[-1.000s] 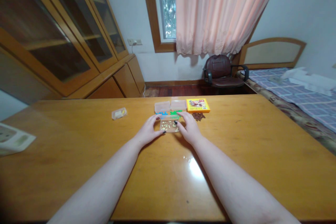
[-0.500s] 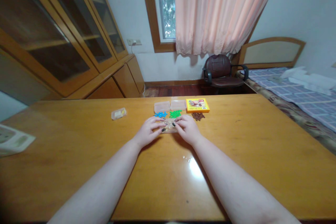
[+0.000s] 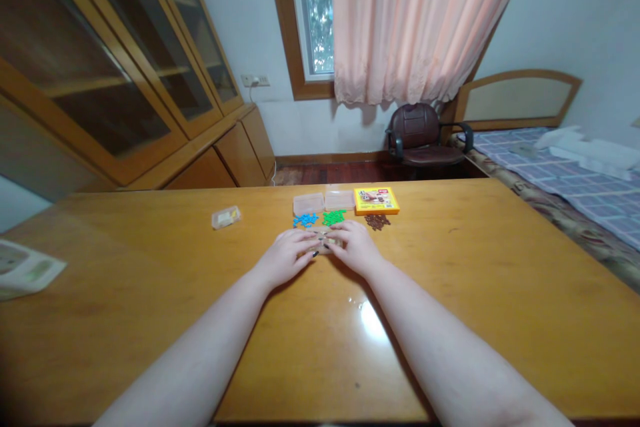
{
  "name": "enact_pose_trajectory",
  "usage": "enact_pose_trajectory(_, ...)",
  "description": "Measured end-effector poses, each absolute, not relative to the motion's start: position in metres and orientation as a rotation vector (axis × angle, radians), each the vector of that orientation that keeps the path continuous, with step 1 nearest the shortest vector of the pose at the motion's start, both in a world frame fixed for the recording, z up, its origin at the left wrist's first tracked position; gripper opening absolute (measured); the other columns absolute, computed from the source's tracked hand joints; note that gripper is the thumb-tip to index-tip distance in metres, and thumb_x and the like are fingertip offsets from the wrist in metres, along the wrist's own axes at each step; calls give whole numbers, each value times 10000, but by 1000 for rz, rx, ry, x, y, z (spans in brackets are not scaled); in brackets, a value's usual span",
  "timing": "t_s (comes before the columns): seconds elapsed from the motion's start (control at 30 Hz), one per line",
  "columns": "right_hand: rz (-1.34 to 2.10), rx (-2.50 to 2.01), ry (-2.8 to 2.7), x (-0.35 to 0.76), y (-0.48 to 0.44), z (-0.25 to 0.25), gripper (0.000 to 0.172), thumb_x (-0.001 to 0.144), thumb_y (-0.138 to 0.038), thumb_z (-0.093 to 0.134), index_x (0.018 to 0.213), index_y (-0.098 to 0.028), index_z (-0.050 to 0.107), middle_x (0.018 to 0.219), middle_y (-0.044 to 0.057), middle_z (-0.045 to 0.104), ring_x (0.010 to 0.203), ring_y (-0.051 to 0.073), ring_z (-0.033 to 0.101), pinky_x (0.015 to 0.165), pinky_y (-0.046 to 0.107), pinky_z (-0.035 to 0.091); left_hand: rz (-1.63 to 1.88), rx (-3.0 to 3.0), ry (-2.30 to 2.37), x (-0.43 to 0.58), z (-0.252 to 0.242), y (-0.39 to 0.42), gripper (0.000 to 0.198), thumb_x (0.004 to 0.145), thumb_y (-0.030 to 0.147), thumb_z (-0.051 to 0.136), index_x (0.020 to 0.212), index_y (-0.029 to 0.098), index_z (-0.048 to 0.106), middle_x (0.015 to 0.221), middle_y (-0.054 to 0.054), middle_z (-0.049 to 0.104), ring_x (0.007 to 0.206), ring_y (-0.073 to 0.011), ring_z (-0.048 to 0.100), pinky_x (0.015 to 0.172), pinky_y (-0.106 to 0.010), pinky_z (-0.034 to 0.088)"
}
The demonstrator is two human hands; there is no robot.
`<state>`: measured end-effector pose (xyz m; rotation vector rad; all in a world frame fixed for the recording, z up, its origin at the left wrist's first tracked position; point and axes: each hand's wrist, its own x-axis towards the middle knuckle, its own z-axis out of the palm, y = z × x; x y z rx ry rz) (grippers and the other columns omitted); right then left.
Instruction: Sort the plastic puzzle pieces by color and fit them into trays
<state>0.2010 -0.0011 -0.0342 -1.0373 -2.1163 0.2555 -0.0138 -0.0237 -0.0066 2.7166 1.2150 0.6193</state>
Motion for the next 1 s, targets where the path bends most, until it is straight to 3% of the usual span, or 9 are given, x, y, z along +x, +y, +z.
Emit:
enact_pose_trajectory(0.2, 294, -1155, -2155, 203, 0, -38, 391, 785, -346, 625, 1148, -201, 628, 1182, 101, 614, 1115, 248, 524, 979, 446, 400, 560, 2721, 1259, -12, -4, -28, 293, 848, 280, 525, 1123, 274, 626, 1185, -47, 610, 1103, -217, 526, 971, -414, 405)
enact_pose_trajectory(0.87, 411, -1219, -2135, 202, 2, -38, 402, 770, -343, 643, 1150, -212, 617, 1159, 100, 630, 1099, 249, 537, 975, 457, 393, 346, 2680, 1240, -11, 7, -32, 374, 838, 281, 532, 1210, 307, 558, 1277, -31, 546, 1188, -227, 457, 1003, -416, 365)
enact_pose_trajectory(1.0, 393, -1198, -2152, 202, -2, -33, 399, 767, -329, 640, 1146, -206, 615, 1165, 105, 623, 1105, 249, 533, 980, 456, 389, 424, 2716, 1252, -10, 5, -32, 301, 853, 267, 512, 1138, 286, 606, 1232, -31, 579, 1150, -215, 487, 997, -406, 366)
